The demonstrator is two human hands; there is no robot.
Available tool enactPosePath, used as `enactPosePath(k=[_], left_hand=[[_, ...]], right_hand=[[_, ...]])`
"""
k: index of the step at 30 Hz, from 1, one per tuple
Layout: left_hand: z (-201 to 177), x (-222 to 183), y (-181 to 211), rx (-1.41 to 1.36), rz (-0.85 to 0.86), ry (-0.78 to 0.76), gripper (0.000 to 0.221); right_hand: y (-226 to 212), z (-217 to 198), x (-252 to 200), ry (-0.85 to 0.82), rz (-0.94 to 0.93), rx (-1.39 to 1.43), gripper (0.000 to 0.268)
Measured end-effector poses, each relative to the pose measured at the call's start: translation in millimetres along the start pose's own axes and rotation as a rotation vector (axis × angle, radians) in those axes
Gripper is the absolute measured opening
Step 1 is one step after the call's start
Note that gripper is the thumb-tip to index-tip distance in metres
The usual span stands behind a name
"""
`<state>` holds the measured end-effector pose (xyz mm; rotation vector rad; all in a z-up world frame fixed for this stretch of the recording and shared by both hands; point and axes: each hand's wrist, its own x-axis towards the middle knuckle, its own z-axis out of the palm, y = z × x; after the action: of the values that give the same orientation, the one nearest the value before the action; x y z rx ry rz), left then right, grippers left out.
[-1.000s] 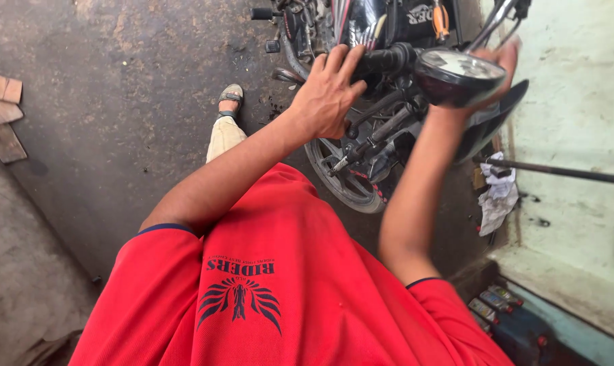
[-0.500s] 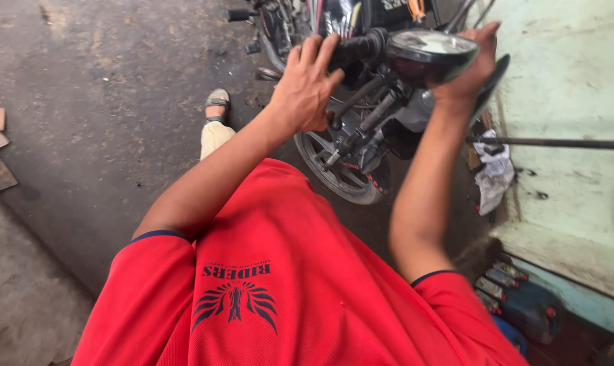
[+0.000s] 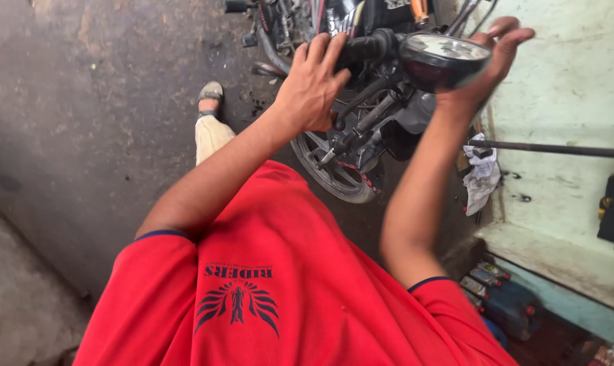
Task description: The person uses a socket wrench with a long extension bar to loosen and tighten bolts on a motorcycle's handlebar and headlight area, repositioning the tool on different fasteners and steadying parts by hand. At the end they walk to a tray of tools and reach into it.
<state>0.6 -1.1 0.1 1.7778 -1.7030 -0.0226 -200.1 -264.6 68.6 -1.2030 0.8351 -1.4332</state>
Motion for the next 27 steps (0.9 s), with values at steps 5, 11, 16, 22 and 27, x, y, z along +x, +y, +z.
enactPosePath(k=[5,11,16,22,27], left_hand=[[-3,1,3,-0.001,-0.03,-0.017,0.078],[-3,-1,2,-0.008,-0.03,-0.039,0.071],[-9,3,5,-0.037,-0.027,-0.025,0.078],[-10,1,4,-0.024,-0.049,-0.033,0.076],[-10,-2,5,-0.02,-0.028,-0.016,0.072]], right_hand=[[-23,35,-22,-0.184,-0.053,-0.052,0.053],[-11,55,-57,0.217,-0.021,0.154,0.036],[-11,0,0,-0.549,0.24,0.153,0.044],[-36,78,-65,0.02,0.02,-0.072,0.028],[-2,40,-44,0.237,-0.25,-0.198,0.048]])
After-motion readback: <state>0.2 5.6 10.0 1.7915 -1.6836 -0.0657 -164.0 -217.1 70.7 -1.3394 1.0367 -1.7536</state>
